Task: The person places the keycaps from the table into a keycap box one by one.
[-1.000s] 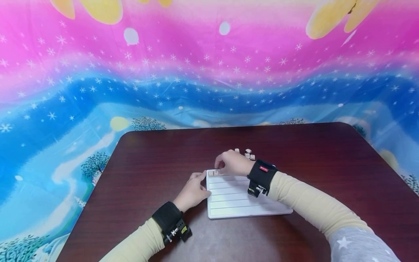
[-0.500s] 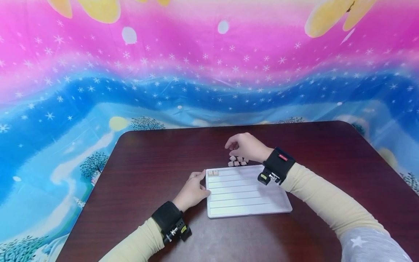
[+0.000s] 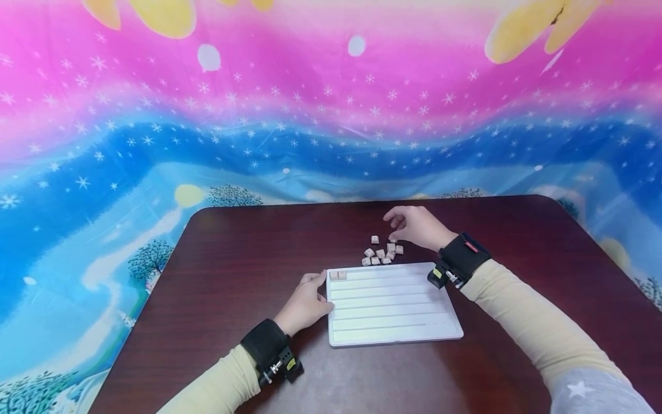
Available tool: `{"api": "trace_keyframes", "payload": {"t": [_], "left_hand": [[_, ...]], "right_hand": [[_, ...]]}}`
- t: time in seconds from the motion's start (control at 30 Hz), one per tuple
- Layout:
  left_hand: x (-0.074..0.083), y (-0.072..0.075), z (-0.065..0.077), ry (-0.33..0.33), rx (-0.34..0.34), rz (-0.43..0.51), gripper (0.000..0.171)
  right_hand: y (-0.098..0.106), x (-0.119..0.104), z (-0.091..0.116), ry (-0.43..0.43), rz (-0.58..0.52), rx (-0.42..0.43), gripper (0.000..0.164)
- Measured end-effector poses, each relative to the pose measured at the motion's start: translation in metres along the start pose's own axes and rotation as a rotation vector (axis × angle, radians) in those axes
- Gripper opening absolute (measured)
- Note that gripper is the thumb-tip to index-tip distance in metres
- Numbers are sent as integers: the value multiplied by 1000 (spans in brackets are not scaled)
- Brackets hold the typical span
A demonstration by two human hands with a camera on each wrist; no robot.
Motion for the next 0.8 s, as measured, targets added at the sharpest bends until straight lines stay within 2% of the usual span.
{"api": "trace_keyframes", "payload": {"t": [0.2, 0.4, 0.57, 0.8], "left_hand": [[1, 1, 1, -12, 10, 1, 78], [2, -1, 3, -14, 3, 12, 77], [2, -3, 3, -8, -9, 23, 77], [3, 0, 3, -25, 8, 5, 77]], "right_hand": [[-8, 27, 4, -56, -1, -45, 27], [-24, 47, 5, -121, 8, -122, 24], [-35, 53, 2, -144, 31, -163, 22], [-38, 53, -2, -148, 67, -161, 19]]}}
Point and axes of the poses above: each hand's wrist, its own z-axis away from the middle knuckle, its own y-axis out of the back of the hand, x = y × z, the point moved 10 cm from there along -z, towards the middle knuckle, and after that the axes turned 3 degrees about -z, right-handed, at the moved point
